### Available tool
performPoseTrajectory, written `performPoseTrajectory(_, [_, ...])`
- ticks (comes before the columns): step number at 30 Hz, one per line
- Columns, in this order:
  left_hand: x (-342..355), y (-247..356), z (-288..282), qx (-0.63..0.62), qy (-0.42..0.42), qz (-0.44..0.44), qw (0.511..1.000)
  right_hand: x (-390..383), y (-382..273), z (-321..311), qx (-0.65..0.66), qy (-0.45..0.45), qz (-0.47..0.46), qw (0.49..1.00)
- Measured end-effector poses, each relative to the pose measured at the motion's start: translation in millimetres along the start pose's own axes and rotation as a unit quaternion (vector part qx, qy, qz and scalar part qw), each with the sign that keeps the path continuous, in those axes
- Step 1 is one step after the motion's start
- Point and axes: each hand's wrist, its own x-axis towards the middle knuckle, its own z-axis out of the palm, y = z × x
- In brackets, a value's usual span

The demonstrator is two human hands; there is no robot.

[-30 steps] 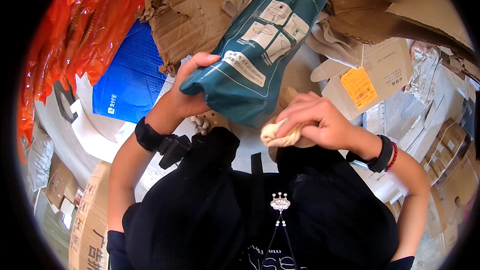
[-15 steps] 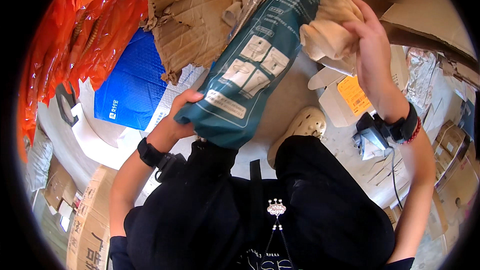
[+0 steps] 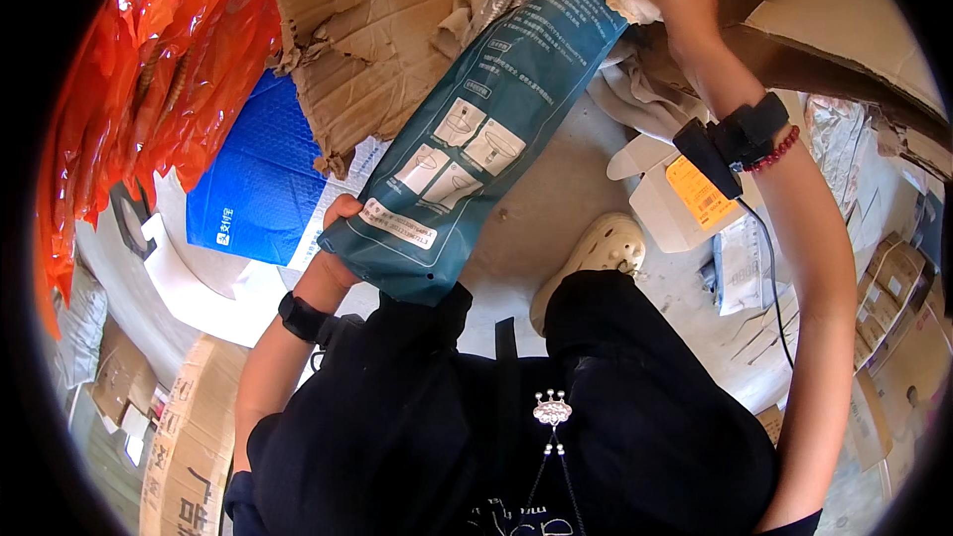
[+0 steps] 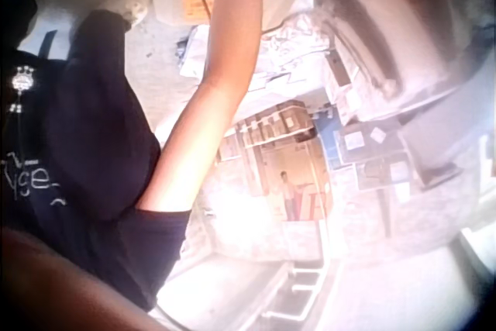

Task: The person wipes down several packaged items, including long metal tubes and various items in plastic bags, using a cloth before placing them into a cardboard box.

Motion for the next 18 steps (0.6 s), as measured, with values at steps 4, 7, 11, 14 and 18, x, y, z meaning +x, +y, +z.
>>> performPoseTrajectory(4, [4,-5,3,-0.020,-0.005,-0.005,1.000,17,38,5,-0.267,0.059,-0.117,0.955])
performPoseTrajectory(7, [-3,-10,2,-0.040,0.003,0.014,0.999,-2,11,5,-0.219,-0.038,0.048,0.974])
performPoseTrajectory(11, [2,-10,3,-0.038,-0.005,0.004,0.999,-8,46,-3,-0.153,0.014,-0.091,0.984])
performPoseTrajectory(14, [1,-9,3,-0.028,-0.002,0.008,1.000,-33,48,0,-0.059,-0.005,-0.041,0.997])
performPoseTrajectory(18, [-4,-8,1,-0.019,-0.004,0.018,1.000,-86,24,2,-0.060,-0.076,0.076,0.992])
